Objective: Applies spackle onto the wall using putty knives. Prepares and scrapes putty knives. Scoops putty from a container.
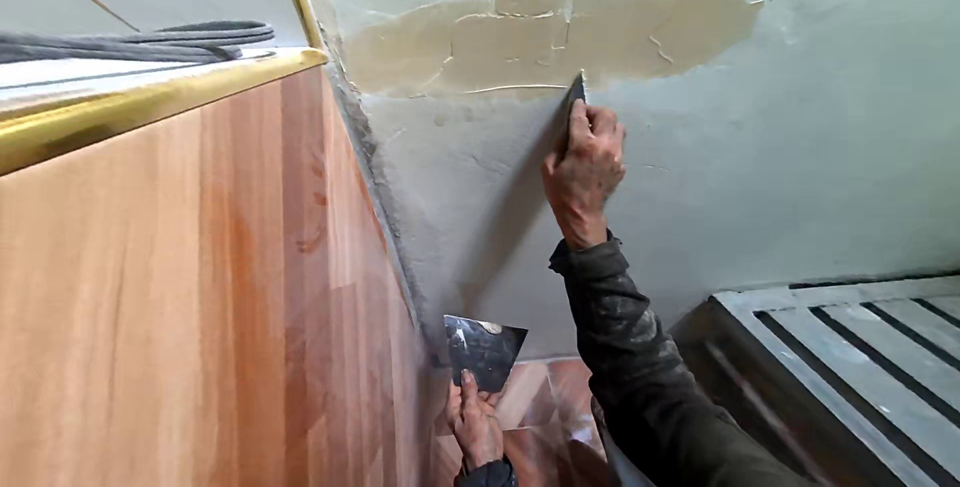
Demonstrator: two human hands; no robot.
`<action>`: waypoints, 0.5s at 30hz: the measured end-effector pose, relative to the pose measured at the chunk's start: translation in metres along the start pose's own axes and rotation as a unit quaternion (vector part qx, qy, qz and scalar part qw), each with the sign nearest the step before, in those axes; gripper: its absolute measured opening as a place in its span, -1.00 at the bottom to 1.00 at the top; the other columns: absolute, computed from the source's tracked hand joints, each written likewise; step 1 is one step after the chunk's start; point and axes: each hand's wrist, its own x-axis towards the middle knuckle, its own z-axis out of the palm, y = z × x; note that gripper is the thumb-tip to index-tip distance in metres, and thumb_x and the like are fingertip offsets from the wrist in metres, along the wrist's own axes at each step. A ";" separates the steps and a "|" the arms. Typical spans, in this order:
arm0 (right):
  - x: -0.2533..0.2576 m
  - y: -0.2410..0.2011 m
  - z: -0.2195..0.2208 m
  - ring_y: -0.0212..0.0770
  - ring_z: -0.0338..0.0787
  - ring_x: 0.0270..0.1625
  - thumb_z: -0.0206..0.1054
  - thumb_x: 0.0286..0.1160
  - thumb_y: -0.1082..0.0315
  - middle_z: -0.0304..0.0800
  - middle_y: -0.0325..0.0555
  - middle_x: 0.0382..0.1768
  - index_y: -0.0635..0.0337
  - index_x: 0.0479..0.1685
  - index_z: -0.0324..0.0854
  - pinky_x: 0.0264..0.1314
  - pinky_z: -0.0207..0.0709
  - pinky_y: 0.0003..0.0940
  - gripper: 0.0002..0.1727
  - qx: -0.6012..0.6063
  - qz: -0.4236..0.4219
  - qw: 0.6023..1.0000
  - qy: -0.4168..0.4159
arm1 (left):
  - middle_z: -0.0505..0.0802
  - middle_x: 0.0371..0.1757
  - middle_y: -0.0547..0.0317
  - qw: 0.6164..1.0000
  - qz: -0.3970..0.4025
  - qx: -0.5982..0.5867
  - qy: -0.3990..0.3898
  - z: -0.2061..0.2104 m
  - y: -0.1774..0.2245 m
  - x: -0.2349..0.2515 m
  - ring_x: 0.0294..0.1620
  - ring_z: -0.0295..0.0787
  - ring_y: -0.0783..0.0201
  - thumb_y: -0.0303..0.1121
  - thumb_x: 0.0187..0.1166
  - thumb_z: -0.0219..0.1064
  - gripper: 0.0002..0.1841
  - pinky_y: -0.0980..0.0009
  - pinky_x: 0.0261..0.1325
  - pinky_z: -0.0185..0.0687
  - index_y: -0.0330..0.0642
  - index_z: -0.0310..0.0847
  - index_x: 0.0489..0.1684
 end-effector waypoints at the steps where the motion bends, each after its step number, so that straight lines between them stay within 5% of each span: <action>1: -0.002 -0.009 0.002 0.25 0.74 0.25 0.30 0.41 0.39 0.75 0.21 0.23 0.22 0.36 0.71 -0.04 0.65 0.09 -0.53 0.006 -0.004 1.000 0.001 | 0.85 -0.20 0.09 1.000 0.003 0.000 0.000 -0.001 0.001 0.001 -0.35 0.88 0.27 -0.41 0.86 -0.04 -0.70 0.25 -0.32 0.89 -0.31 0.46 0.37; 15: -0.032 -0.118 0.007 0.11 0.81 0.06 0.26 0.48 0.39 0.83 0.04 -0.02 0.12 0.16 0.81 -0.31 0.63 -0.06 -0.66 0.137 -0.103 0.981 -0.090 | 0.83 -0.16 -0.03 0.999 0.043 -0.011 0.029 -0.010 0.012 0.007 -0.31 0.90 0.17 -0.43 0.86 -0.05 -0.69 0.15 -0.27 0.91 -0.39 0.45 0.37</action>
